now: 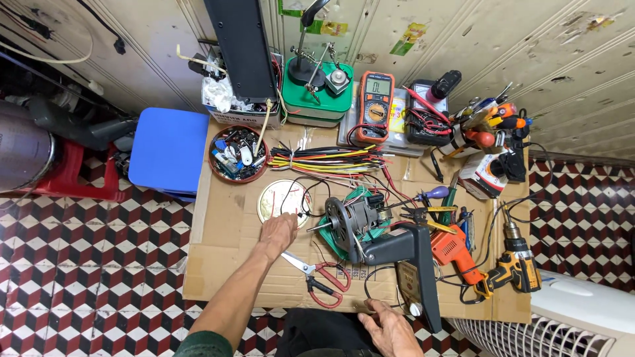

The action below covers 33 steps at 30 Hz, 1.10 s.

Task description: Repair an electric motor and manage wiring on a workbench.

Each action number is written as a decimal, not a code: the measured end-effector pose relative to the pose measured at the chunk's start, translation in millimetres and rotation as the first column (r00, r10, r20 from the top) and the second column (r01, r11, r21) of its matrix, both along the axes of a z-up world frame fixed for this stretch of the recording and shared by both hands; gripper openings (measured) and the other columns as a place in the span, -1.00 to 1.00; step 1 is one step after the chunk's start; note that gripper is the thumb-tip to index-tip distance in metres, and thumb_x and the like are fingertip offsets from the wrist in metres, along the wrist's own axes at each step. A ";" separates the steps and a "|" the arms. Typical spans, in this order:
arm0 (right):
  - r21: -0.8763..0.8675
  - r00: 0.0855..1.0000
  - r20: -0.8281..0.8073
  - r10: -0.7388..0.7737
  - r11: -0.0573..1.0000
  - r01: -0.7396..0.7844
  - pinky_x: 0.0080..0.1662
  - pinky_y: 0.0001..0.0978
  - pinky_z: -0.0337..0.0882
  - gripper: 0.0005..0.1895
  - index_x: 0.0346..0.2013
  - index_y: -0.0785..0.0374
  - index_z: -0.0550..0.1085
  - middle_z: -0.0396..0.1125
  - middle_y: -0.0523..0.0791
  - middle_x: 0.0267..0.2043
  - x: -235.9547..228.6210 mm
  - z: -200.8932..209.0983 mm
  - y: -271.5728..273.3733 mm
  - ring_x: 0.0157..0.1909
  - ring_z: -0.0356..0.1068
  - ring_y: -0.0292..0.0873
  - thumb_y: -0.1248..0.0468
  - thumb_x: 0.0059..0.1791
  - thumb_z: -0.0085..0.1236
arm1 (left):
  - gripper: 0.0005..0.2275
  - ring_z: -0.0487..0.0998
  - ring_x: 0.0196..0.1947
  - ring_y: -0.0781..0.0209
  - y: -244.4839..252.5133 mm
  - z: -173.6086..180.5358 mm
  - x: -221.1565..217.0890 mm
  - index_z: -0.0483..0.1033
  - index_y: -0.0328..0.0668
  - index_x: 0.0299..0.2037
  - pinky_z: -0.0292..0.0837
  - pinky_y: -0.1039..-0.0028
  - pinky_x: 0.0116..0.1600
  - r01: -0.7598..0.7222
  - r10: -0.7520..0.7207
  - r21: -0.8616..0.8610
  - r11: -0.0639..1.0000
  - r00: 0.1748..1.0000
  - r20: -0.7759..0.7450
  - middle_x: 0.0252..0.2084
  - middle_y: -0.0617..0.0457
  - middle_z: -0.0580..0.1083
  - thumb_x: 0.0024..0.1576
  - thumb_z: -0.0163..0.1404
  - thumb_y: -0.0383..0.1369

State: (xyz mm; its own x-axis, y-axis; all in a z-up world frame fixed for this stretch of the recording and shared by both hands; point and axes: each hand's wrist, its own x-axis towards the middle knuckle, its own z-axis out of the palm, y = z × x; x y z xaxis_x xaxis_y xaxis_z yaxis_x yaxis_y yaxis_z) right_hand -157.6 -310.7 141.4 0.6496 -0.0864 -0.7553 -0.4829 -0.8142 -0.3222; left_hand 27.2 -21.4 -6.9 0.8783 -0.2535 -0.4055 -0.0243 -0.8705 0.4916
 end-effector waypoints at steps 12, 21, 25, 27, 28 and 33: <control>0.033 0.992 -0.086 -0.090 0.995 0.093 0.17 -0.32 0.46 -0.45 0.21 0.13 0.41 0.40 -0.04 0.16 -0.2 8.8 8.2 0.11 0.52 -0.12 0.00 -0.02 0.18 | -0.90 0.59 -0.20 -0.22 -6.7 1.7 -4.4 0.49 -0.24 -0.21 0.49 0.09 -0.11 0.016 -0.010 -0.064 0.998 0.996 0.094 -0.22 -0.21 0.55 0.09 0.00 -0.53; 0.195 0.988 -0.046 -0.149 0.968 0.155 0.19 -0.34 0.44 -0.50 0.16 0.22 0.45 0.49 -0.05 0.12 22.0 29.4 2.0 0.13 0.52 -0.12 0.02 0.02 0.10 | -0.89 0.64 -0.16 -0.06 -7.4 2.0 5.7 0.67 -0.13 -0.31 0.52 0.23 -0.01 -0.134 0.127 -0.070 0.989 0.988 -0.088 -0.24 -0.12 0.62 -0.03 0.15 -0.46; 0.240 0.986 -0.013 -0.165 0.957 0.164 0.17 -0.33 0.46 -0.50 0.16 0.27 0.42 0.48 -0.01 0.11 37.6 47.7 -0.1 0.11 0.54 -0.10 0.03 0.03 0.08 | -0.93 0.64 -0.19 -0.05 -6.5 4.2 6.5 0.66 -0.15 -0.36 0.53 0.23 -0.03 -0.138 0.130 -0.044 0.990 0.981 -0.141 -0.27 -0.11 0.62 -0.01 0.16 -0.42; 0.258 0.982 -0.015 -0.189 0.948 0.186 0.15 -0.33 0.48 -0.50 0.14 0.28 0.44 0.51 0.00 0.08 40.2 52.1 -0.5 0.10 0.56 -0.09 0.04 0.02 0.08 | -0.92 0.64 -0.20 -0.07 -5.7 5.0 2.4 0.65 -0.16 -0.34 0.53 0.21 -0.04 -0.127 0.121 -0.052 0.991 0.986 -0.113 -0.27 -0.12 0.62 0.00 0.17 -0.41; 0.274 0.977 -0.017 -0.215 0.938 0.211 0.13 -0.33 0.51 -0.51 0.13 0.30 0.45 0.53 0.02 0.05 41.2 54.0 0.3 0.08 0.57 -0.08 0.05 0.01 0.08 | -0.91 0.64 -0.21 -0.09 -3.9 5.1 -0.9 0.65 -0.17 -0.32 0.53 0.20 -0.05 -0.113 0.108 -0.060 0.992 0.991 -0.084 -0.28 -0.14 0.61 0.01 0.17 -0.39; 0.231 0.991 -0.016 -0.136 0.963 0.136 0.16 -0.33 0.46 -0.48 0.16 0.27 0.43 0.50 -0.04 0.11 30.7 34.9 -12.0 0.11 0.54 -0.09 0.02 0.01 0.08 | -0.83 0.62 -0.23 -0.14 -1.5 32.5 -11.5 0.60 -0.18 -0.23 0.52 0.17 -0.09 -0.246 0.239 -0.142 0.959 0.969 -0.071 -0.31 -0.17 0.59 0.02 0.21 -0.34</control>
State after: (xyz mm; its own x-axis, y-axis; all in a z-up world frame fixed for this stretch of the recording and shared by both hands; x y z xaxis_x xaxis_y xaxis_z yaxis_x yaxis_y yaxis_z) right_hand -127.0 -322.6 176.3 0.6435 0.0032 -0.7654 -0.5840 -0.6444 -0.4937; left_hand 15.8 -22.9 25.6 0.8993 -0.0963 -0.4266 0.2077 -0.7643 0.6105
